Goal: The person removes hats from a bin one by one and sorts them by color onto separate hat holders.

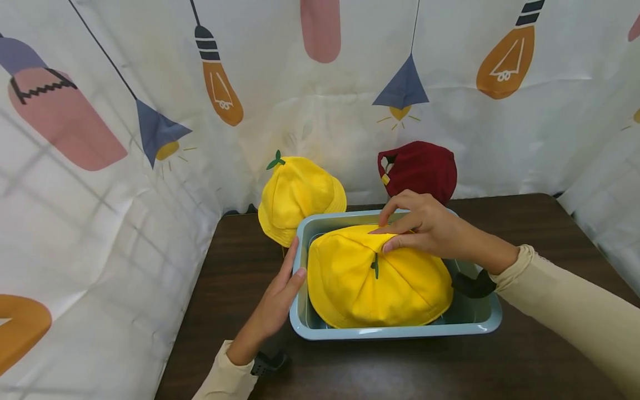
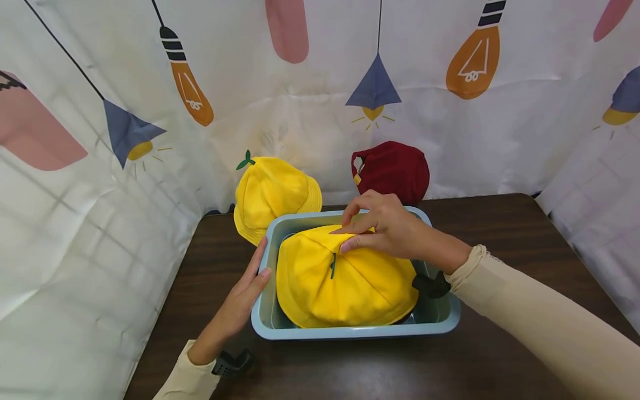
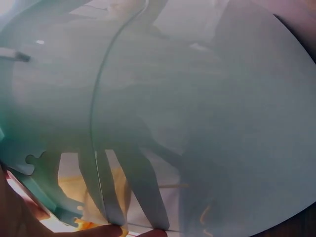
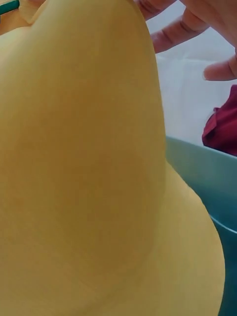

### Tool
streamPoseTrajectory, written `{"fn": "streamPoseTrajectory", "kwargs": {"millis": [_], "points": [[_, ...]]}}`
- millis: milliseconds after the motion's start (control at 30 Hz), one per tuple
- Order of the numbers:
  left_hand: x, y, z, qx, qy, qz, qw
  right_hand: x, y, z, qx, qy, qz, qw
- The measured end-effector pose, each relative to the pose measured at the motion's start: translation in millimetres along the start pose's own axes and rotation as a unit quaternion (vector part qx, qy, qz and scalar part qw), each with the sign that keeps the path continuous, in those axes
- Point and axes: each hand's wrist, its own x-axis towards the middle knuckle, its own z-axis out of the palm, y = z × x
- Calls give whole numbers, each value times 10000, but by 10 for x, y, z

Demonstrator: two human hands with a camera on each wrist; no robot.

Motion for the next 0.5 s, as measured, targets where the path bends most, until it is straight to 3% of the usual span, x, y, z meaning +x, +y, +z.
{"fn": "streamPoseTrajectory", "kwargs": {"millis": [267, 500], "points": [[7, 9, 4, -45, -9, 18, 10000, 47, -88, -158, 308, 218, 624, 9973], [4, 26, 15, 25, 2, -18, 10000, 137, -187, -325, 520, 635, 790, 9935]]}}
